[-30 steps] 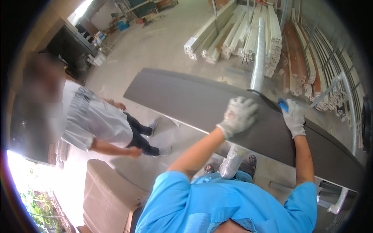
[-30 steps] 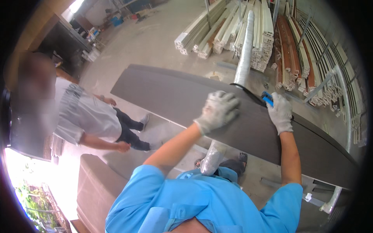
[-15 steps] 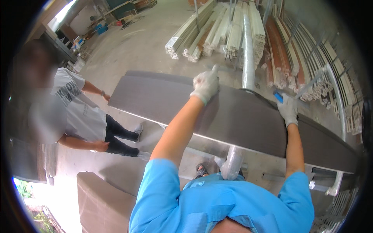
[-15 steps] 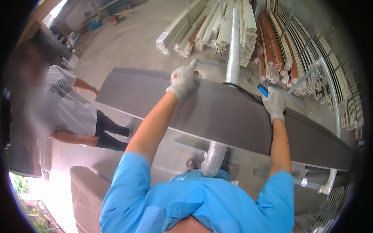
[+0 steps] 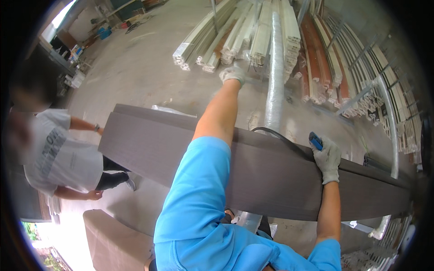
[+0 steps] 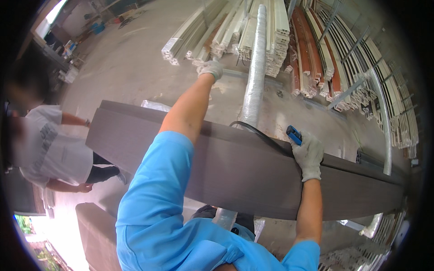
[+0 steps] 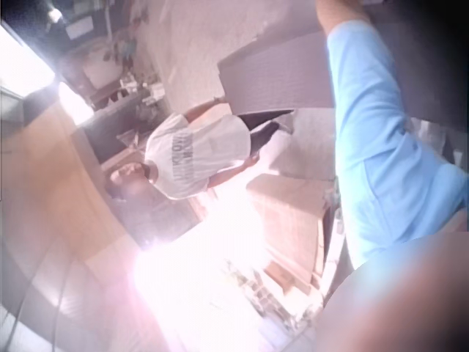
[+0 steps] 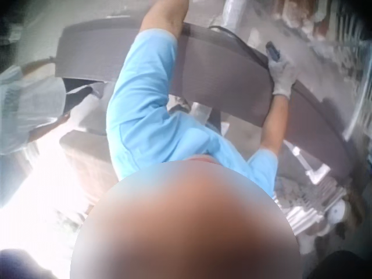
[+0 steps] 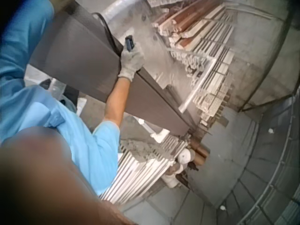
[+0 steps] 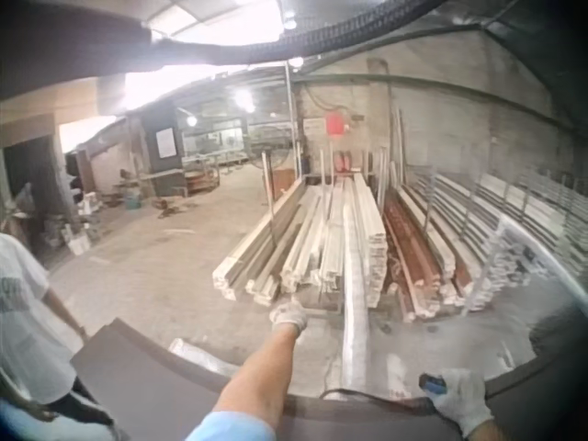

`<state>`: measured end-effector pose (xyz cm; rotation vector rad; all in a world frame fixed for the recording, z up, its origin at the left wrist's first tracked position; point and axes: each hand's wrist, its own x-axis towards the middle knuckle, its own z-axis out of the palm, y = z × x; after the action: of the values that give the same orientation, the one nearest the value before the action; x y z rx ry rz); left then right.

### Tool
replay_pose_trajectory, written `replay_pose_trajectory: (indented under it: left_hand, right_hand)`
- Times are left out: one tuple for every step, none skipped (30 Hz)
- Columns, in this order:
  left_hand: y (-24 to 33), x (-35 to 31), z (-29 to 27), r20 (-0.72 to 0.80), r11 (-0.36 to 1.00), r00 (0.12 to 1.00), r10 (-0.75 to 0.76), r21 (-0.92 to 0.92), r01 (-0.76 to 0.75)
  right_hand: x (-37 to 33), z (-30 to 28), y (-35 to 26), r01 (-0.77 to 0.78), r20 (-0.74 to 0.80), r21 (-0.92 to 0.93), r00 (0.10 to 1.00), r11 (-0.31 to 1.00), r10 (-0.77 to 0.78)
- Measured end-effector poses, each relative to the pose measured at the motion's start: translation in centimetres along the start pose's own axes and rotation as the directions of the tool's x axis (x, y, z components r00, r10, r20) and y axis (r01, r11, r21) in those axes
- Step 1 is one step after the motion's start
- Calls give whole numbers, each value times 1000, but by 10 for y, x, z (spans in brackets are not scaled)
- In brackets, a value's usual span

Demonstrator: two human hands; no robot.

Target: The person applies a black sealant strip along the edges of large grey panels using a blue caulking gun. They repeatedly lift, rotate, and reposition the panels to access different edges, then place the finished panel onto a stack of similar panels.

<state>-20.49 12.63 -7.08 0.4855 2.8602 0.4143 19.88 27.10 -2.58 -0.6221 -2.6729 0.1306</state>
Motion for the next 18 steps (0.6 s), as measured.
replay_pose_trajectory:
  left_hand:
    - [0,8,6,-15,1000,1000,0,24,1]
    - [1,17,10,-27,999,1000,2,36,-1]
    - [1,23,15,-29,999,1000,-2,49,4]
    - [3,29,17,-35,999,999,-36,36,38]
    - [4,36,19,-38,999,998,-42,31,43]
    - [4,40,21,-44,998,998,-49,24,50]
    - [4,45,22,-51,998,997,-66,16,67]
    - [4,50,23,-62,995,994,-94,-38,92]
    - [2,52,24,-84,998,995,-57,12,58]
    - [2,54,25,-110,998,993,-34,51,40]
    - [1,54,28,-148,997,989,-4,72,15]
    - [0,50,31,-128,970,983,131,219,-101]
    - [0,45,35,111,971,978,176,143,-191]
    - [-2,35,40,348,966,911,221,52,-254]
    - [1,26,42,547,956,793,268,-49,-290]
    - [1,11,46,685,921,657,315,-54,-386]
    - [2,-2,47,768,873,543,340,-42,-487]
    - [1,-17,48,841,814,418,344,-44,-580]
  right_hand:
    - [-1,-1,-1,6,-2,2,1000,1000,-6]
    - [0,-1,-1,-8,26,8,1000,1000,8]
    - [0,-2,-2,-23,42,-8,999,1000,24]
    - [0,-2,-2,-36,57,-24,998,999,37]
    - [0,-1,-2,-42,62,-48,997,998,45]
    - [0,-1,-2,-48,56,-16,997,999,49]
    - [0,0,-1,-52,55,-10,997,999,53]
    - [0,2,-1,-50,49,-8,998,999,50]
    - [0,2,0,-51,44,-13,998,999,52]
    - [0,4,1,-31,22,11,999,999,31]
    - [-1,4,1,-23,4,26,1000,999,23]
    - [-1,5,2,-15,-6,39,1000,999,15]
    - [-1,5,3,-28,12,25,1000,999,28]
    - [-2,6,5,-36,44,16,998,999,35]
    - [-2,7,6,-49,61,-5,997,999,49]
    - [-3,7,6,-29,43,11,999,1000,29]
    - [-3,7,7,-19,14,15,1000,1000,18]
    - [-4,7,7,-8,-12,22,1000,1000,8]
